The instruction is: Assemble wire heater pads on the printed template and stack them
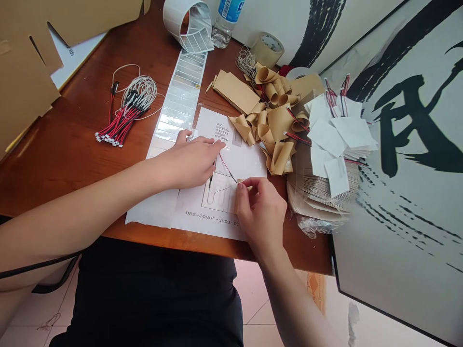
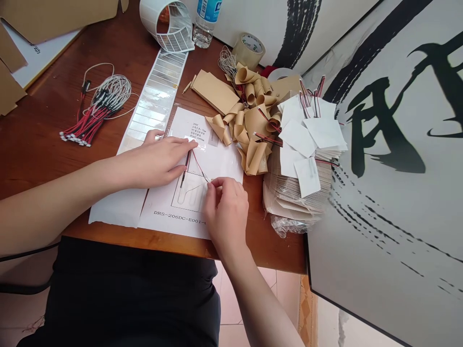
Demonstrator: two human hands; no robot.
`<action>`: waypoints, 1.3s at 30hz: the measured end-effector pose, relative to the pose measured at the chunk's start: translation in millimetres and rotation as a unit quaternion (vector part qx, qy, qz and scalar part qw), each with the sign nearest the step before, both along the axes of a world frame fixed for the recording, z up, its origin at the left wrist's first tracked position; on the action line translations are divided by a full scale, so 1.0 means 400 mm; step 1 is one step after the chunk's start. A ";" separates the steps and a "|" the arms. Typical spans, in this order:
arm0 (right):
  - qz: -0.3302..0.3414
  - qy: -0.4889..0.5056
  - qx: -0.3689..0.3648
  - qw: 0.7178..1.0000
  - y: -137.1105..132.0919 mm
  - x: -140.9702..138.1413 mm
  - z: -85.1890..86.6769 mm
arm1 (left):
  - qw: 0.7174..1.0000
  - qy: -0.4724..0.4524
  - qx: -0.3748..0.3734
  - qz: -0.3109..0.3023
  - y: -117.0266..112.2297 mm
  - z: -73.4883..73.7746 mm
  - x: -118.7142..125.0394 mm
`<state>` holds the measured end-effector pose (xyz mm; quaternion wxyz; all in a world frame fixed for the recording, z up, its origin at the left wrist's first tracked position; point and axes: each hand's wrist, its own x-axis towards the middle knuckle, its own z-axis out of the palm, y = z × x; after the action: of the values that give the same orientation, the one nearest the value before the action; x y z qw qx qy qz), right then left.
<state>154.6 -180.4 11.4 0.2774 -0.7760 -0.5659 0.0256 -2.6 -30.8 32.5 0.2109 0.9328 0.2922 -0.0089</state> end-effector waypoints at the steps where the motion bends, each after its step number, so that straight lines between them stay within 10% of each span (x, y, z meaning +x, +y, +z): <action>1: -0.007 0.014 -0.006 1.000 0.000 -0.001 0.002 | 1.000 -0.004 0.002 0.002 0.001 -0.001 0.001; 10: 0.030 0.037 0.033 0.998 0.030 0.046 0.062 | 1.000 -0.009 0.003 0.003 0.002 -0.002 0.000; 17: 0.140 -0.017 -0.253 0.957 0.167 0.054 0.111 | 1.000 -0.005 0.016 0.001 0.001 -0.008 -0.001; 24: 0.172 -0.078 -0.376 0.907 0.253 0.060 0.117 | 1.000 0.009 0.014 0.003 0.003 0.000 -0.003; 39: 0.210 -0.101 -0.365 0.901 0.216 0.052 0.147 | 1.000 0.008 0.017 0.004 0.002 0.000 0.000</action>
<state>175.5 -94.1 70.2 -0.0957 -0.6846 -0.6917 0.2093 -2.6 -30.0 32.6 0.1926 0.9349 0.2978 -0.0110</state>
